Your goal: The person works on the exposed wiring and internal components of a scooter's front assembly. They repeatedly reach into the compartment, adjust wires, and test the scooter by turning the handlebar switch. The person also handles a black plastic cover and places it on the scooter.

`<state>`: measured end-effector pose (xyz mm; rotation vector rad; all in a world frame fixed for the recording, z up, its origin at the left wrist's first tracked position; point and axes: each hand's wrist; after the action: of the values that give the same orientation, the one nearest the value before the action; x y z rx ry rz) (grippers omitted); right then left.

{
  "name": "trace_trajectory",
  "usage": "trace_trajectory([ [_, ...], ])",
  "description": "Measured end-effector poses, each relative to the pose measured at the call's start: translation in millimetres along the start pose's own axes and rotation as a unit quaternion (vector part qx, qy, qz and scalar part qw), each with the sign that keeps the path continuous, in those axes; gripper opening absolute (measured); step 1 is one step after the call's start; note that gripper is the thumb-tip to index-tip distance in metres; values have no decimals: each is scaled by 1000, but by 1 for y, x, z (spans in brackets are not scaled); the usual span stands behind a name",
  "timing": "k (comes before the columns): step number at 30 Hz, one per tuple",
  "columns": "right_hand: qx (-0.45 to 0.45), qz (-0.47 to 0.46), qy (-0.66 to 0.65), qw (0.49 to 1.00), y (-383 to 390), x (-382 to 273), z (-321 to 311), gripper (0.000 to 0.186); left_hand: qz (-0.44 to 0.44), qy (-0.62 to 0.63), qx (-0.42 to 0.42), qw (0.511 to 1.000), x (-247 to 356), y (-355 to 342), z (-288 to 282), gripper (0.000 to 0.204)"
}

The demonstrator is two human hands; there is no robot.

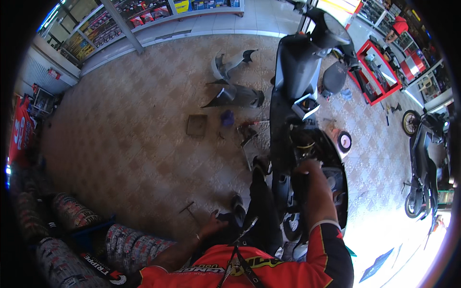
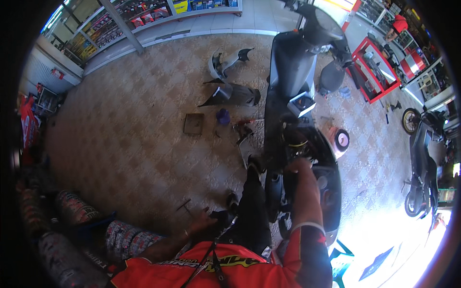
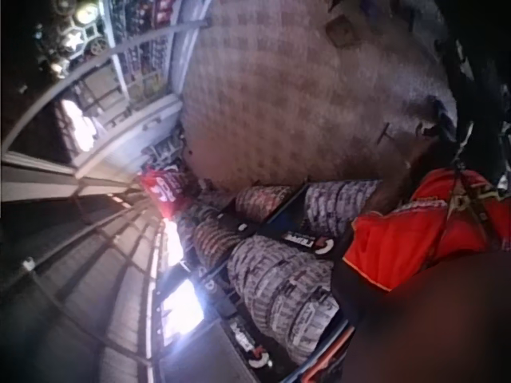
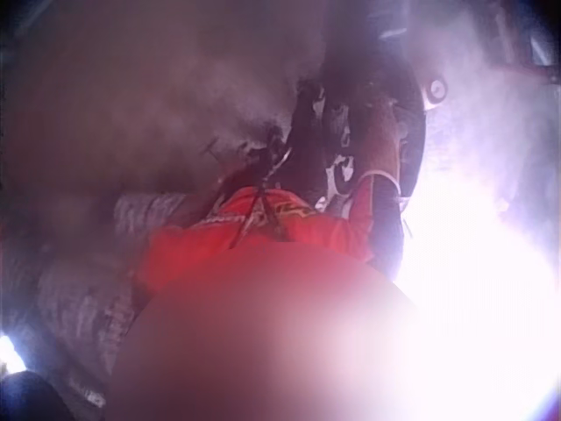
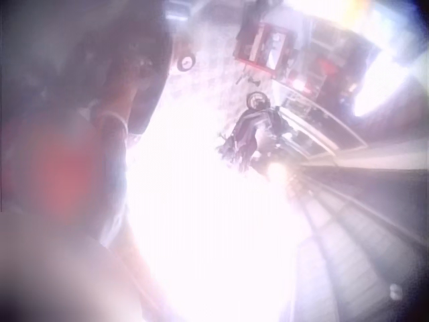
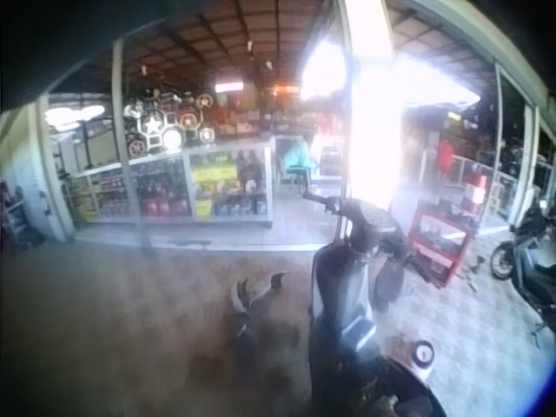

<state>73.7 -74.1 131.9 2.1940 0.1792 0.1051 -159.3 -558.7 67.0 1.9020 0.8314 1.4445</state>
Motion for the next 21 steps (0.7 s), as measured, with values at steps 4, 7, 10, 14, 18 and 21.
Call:
trace_trajectory([
  [4,39,1,4,999,1,3,3,90,-6,8,20,1000,-13,10,5,108],
  [7,18,16,-3,1000,-8,-1,10,87,-52,36,22,998,-6,22,5,105],
  [10,14,14,2,1000,-12,-3,10,86,-51,79,15,995,9,27,-4,105],
  [14,-11,2,2,1000,-8,-5,6,86,-58,19,0,998,21,28,-11,105],
  [18,-15,-2,1,1000,-12,-5,8,88,-68,69,9,995,21,29,-3,104],
  [21,-13,-2,4,1000,-27,1,15,87,-88,66,-4,994,19,28,4,103],
])
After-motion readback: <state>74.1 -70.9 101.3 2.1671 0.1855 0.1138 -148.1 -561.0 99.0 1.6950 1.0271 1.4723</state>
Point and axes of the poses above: each hand's wrist, its own y-axis away from the middle knuckle, its own z-axis out of the palm, x = y × z, and after that the axes turned 15 degrees about -y, right-handed
